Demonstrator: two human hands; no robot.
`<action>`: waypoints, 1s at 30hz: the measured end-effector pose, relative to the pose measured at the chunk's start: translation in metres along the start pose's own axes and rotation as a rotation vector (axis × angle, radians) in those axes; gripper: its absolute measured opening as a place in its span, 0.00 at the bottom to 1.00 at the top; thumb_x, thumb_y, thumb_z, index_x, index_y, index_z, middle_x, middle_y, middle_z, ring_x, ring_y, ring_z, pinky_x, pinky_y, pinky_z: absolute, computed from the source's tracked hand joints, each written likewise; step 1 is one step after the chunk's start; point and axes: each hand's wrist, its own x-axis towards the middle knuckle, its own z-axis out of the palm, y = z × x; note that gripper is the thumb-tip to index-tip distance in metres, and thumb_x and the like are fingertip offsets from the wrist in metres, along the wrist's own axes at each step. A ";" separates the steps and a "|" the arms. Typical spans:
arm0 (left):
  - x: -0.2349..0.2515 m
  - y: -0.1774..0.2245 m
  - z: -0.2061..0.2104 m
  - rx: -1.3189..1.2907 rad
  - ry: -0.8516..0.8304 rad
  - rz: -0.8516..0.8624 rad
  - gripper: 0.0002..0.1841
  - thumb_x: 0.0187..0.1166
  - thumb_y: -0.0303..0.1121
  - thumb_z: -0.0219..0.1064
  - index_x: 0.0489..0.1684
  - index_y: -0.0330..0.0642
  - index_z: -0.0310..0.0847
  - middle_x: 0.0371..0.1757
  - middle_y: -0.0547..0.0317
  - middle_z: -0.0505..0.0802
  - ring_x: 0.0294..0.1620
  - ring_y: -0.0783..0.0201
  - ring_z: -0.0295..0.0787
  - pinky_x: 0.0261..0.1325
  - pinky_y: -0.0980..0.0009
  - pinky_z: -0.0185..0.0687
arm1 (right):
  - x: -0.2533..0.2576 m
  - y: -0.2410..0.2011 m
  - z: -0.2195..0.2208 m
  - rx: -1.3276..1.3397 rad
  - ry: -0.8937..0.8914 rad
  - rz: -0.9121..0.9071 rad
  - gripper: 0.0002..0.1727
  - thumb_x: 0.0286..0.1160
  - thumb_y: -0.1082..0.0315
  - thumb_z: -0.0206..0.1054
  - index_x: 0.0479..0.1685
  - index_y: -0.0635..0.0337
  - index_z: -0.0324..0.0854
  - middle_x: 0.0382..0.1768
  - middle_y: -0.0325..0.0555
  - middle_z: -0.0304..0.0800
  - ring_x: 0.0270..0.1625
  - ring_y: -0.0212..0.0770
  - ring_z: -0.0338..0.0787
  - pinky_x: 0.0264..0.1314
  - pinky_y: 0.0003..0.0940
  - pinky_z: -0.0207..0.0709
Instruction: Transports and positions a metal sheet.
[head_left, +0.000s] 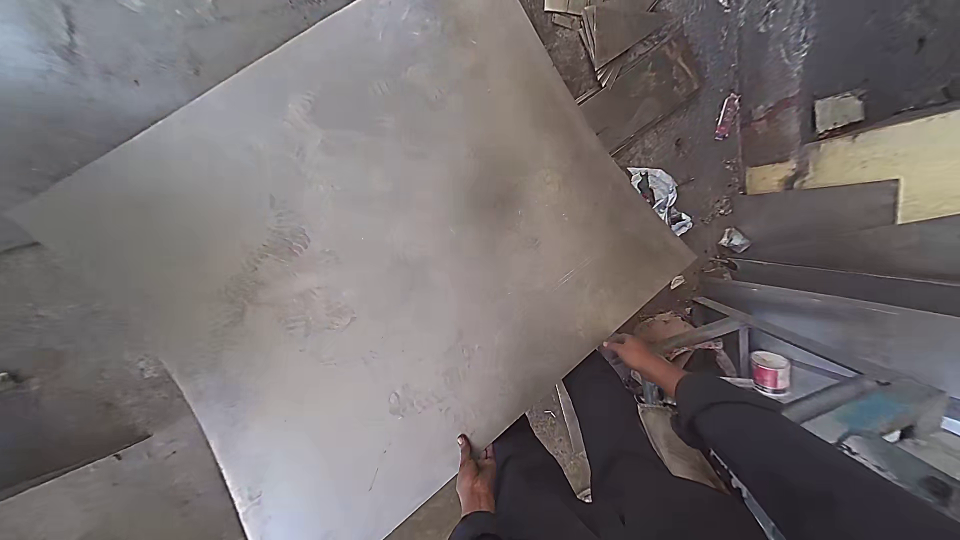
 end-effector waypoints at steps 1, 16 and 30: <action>-0.001 -0.004 0.001 0.005 -0.001 -0.008 0.23 0.86 0.42 0.65 0.74 0.43 0.69 0.69 0.47 0.84 0.67 0.52 0.85 0.66 0.56 0.86 | -0.009 0.002 0.015 -0.090 -0.029 -0.034 0.25 0.87 0.51 0.63 0.70 0.63 0.79 0.55 0.58 0.90 0.52 0.49 0.92 0.58 0.48 0.84; -0.040 0.047 -0.016 0.108 0.010 -0.041 0.23 0.85 0.44 0.66 0.72 0.45 0.70 0.63 0.49 0.86 0.61 0.54 0.88 0.60 0.59 0.89 | -0.081 0.036 0.015 -0.605 0.025 -0.020 0.47 0.81 0.29 0.53 0.84 0.61 0.65 0.76 0.68 0.76 0.79 0.63 0.78 0.79 0.63 0.70; -0.089 0.095 -0.032 0.157 -0.046 -0.005 0.19 0.84 0.42 0.67 0.68 0.45 0.73 0.60 0.51 0.89 0.58 0.57 0.91 0.54 0.62 0.92 | -0.155 0.036 0.054 -0.690 -0.012 -0.233 0.25 0.87 0.48 0.57 0.64 0.59 0.83 0.63 0.61 0.86 0.69 0.59 0.85 0.69 0.63 0.76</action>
